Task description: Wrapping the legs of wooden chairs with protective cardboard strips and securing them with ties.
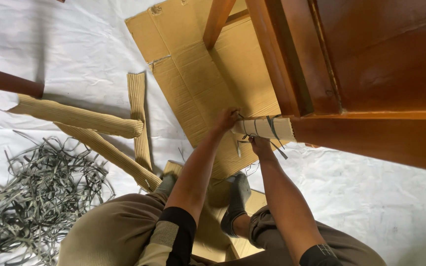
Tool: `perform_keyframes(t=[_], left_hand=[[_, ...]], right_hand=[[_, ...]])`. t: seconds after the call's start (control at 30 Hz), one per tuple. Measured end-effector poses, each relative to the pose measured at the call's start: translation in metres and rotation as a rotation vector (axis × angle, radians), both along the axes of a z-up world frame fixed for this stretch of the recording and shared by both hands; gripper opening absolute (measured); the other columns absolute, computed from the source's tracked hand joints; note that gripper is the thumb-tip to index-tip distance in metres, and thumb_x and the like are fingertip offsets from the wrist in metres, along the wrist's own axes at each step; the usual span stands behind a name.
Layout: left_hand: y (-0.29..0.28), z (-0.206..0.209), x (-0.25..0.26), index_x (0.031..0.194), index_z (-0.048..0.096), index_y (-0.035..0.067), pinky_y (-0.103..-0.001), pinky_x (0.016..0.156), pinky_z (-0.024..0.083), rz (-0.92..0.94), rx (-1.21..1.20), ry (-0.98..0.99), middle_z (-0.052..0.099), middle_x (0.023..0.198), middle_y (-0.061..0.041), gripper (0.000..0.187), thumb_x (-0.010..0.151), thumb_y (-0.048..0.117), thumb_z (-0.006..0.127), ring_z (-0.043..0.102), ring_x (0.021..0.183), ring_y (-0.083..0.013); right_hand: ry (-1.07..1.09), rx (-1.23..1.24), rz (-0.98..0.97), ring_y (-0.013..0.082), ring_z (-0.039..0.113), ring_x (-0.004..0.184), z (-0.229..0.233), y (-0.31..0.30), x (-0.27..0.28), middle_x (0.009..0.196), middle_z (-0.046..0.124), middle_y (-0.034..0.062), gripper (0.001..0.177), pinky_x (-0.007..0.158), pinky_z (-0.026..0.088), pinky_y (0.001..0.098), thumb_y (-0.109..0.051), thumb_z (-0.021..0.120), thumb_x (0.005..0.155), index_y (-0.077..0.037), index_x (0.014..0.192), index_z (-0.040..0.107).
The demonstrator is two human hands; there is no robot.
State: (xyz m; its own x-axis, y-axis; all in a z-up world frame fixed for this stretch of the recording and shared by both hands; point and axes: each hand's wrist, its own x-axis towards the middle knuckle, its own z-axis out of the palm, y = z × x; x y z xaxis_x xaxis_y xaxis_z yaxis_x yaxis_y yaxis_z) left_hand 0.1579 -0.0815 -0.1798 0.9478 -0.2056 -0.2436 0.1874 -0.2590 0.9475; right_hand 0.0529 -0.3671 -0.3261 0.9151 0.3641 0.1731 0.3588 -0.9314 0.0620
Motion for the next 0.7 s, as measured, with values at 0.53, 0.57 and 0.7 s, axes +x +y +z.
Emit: perform_keyframes(t=[0.53,0.57,0.7], left_hand=[[0.061,0.118,-0.097,0.098,0.082,0.022,-0.039,0.077,0.055,0.164,0.435,0.105,0.077,0.087,-0.008,0.019,0.088,0.035,0.072,0.072,0.087,-0.0302],[0.063,0.134,-0.102,0.097,0.082,0.017,-0.038,0.082,0.053,0.158,0.404,0.084,0.076,0.088,-0.01,0.019,0.091,0.031,0.07,0.069,0.09,-0.0306],[0.038,0.088,-0.117,0.101,0.079,0.017,-0.046,0.078,0.054,0.166,0.288,0.284,0.076,0.091,-0.013,0.024,0.091,0.036,0.068,0.072,0.09,-0.0371]], right_hand=[[0.448,1.637,-1.223,0.0089,0.063,0.063,0.252,0.176,-0.048,0.088,0.076,0.0064,0.023,0.047,0.043,0.0162,-0.018,0.077,0.091,-0.011,0.113,0.073],[0.452,1.608,-1.216,0.0102,0.065,0.066,0.248,0.177,-0.055,0.09,0.076,0.0074,0.025,0.048,0.046,0.0172,-0.018,0.076,0.091,-0.011,0.115,0.073],[0.476,1.466,-1.173,0.0108,0.068,0.068,0.253,0.196,-0.07,0.09,0.077,0.0064,0.028,0.052,0.049,0.0186,-0.023,0.075,0.091,-0.009,0.115,0.073]])
